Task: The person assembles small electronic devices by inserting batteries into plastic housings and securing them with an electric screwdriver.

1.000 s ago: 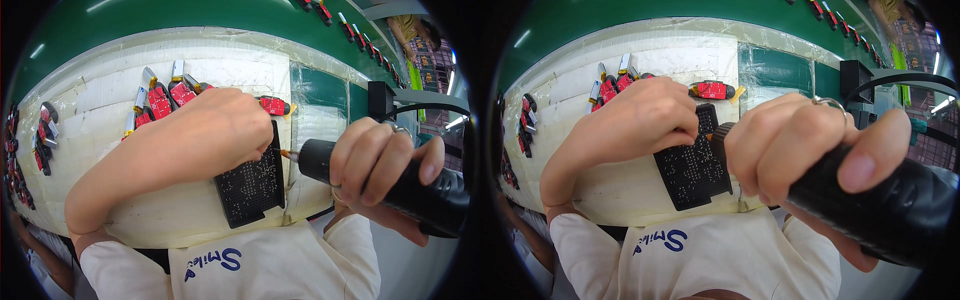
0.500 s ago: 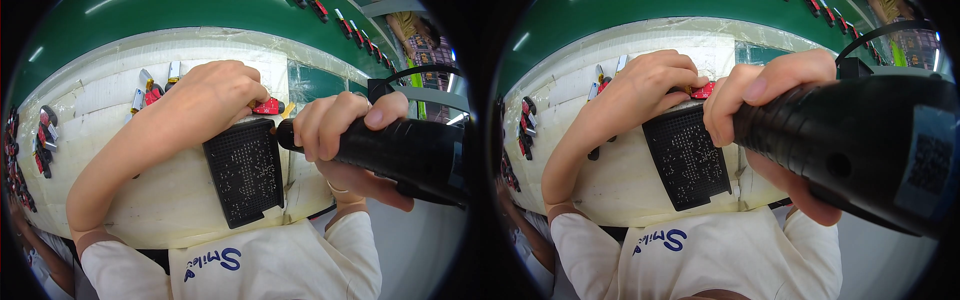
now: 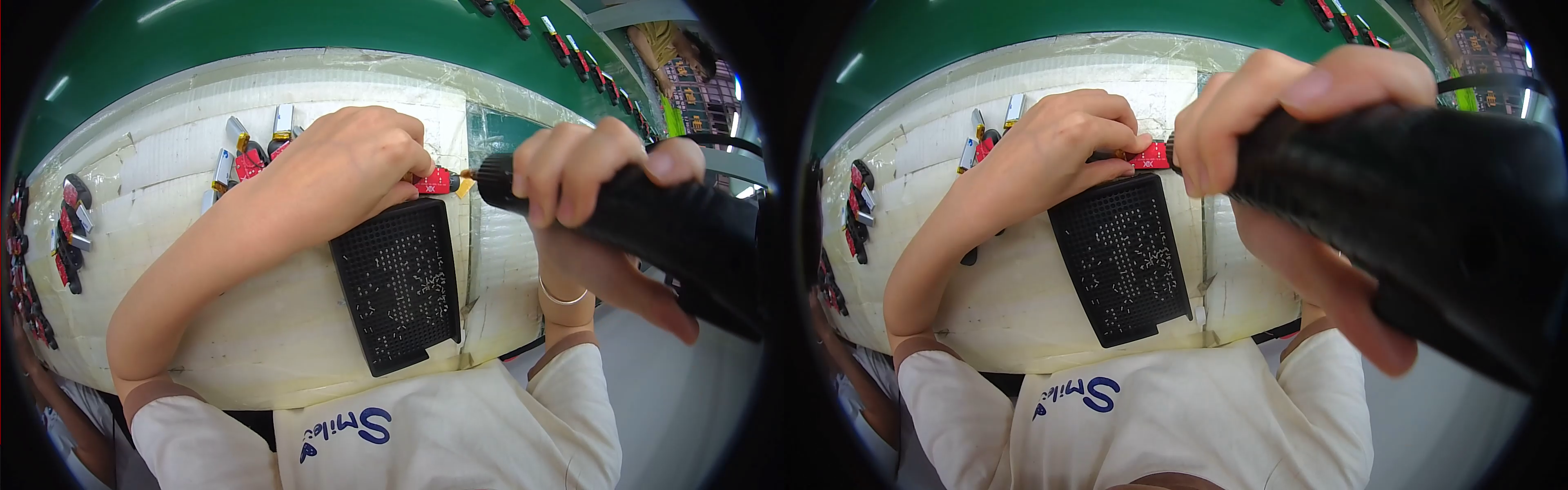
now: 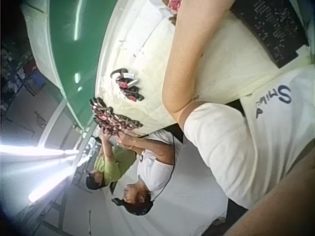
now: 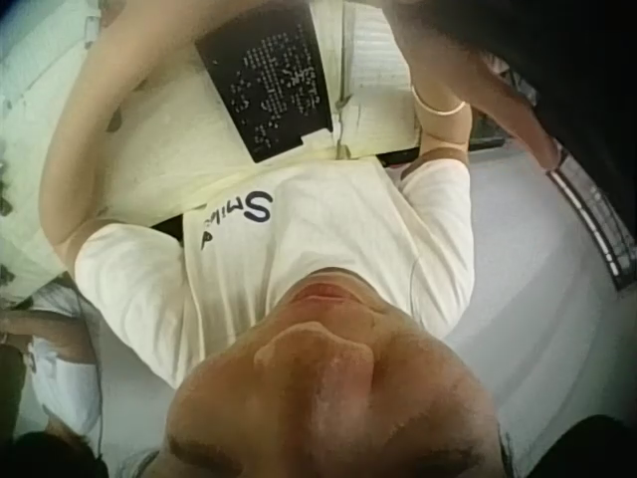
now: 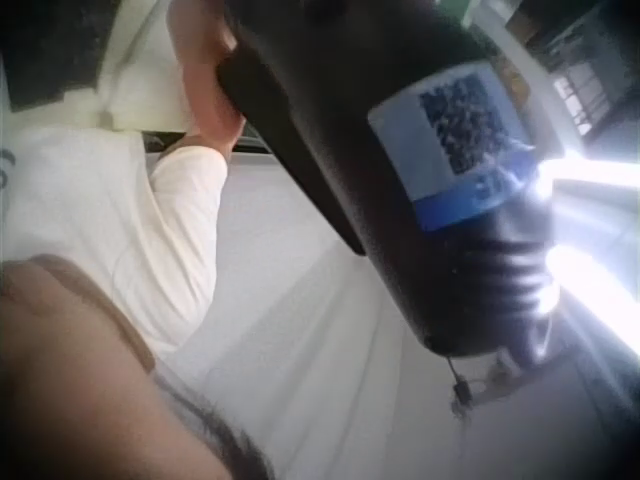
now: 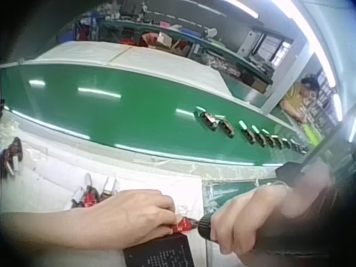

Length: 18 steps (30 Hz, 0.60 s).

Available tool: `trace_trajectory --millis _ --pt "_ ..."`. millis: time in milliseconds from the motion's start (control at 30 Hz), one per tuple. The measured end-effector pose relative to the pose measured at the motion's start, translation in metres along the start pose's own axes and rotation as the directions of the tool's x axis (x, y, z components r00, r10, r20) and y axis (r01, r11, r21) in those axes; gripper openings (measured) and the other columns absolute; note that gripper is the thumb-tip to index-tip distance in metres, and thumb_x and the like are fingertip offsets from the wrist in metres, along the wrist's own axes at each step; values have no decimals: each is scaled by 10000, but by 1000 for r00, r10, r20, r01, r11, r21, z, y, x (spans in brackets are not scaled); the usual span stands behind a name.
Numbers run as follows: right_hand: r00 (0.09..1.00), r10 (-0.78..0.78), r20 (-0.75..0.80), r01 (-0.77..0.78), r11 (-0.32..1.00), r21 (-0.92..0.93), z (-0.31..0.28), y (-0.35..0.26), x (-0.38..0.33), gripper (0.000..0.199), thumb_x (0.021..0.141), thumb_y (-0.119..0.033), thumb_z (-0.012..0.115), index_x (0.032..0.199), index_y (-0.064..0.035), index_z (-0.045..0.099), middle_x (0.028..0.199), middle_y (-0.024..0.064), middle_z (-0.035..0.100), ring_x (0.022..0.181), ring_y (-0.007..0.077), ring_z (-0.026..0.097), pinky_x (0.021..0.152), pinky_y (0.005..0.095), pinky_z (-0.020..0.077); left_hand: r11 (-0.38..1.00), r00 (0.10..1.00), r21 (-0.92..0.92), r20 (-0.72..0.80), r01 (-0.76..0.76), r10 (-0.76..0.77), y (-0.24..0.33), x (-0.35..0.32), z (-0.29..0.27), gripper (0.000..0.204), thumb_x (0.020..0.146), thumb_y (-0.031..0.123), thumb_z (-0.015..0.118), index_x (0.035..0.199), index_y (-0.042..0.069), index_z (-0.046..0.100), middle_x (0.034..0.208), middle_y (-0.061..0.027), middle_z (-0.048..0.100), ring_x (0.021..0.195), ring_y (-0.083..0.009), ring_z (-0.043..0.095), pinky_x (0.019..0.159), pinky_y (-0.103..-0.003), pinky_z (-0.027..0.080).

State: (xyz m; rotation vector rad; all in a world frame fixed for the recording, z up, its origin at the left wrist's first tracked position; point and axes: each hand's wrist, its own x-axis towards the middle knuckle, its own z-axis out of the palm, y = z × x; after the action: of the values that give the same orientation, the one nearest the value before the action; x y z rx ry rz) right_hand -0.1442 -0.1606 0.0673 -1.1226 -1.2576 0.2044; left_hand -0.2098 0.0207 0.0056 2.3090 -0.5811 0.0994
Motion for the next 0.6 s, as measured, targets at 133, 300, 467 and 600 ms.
trace_trajectory --millis 133,300,467,600 --pt "994 -59 92 50 994 97 -22 25 -2 989 568 -889 441 1177 -114 358 724 76 478 547 185 500 524 329 432 1000 1000 -28 8 -7 7 0 3 2 176 706 71 700 857 -8 659 836 -93 604 812 -265 588 715 -354 481" --pt "987 -59 147 45 994 100 -28 31 -3 997 581 -899 377 1179 -102 359 721 82 487 549 184 505 529 346 457 1000 1000 -15 23 -2 3 0 3 2 183 703 64 699 864 -7 651 837 -97 596 816 -270 588 716 -355 481" --pt "983 -45 176 34 998 61 -29 27 -4 987 593 -895 370 1184 -104 357 730 85 490 557 186 514 533 339 462 999 1000 -40 -6 -13 13 1 4 7 226 710 53 683 925 6 631 870 -103 591 834 -282 583 732 -362 476" --pt "985 -62 159 64 998 -12 -24 18 -2 940 621 -857 449 1182 -109 357 738 71 500 560 169 516 529 315 462 1000 1000 5 14 -13 13 6 3 4 252 710 31 669 955 14 614 891 -107 589 847 -298 577 764 -377 467"
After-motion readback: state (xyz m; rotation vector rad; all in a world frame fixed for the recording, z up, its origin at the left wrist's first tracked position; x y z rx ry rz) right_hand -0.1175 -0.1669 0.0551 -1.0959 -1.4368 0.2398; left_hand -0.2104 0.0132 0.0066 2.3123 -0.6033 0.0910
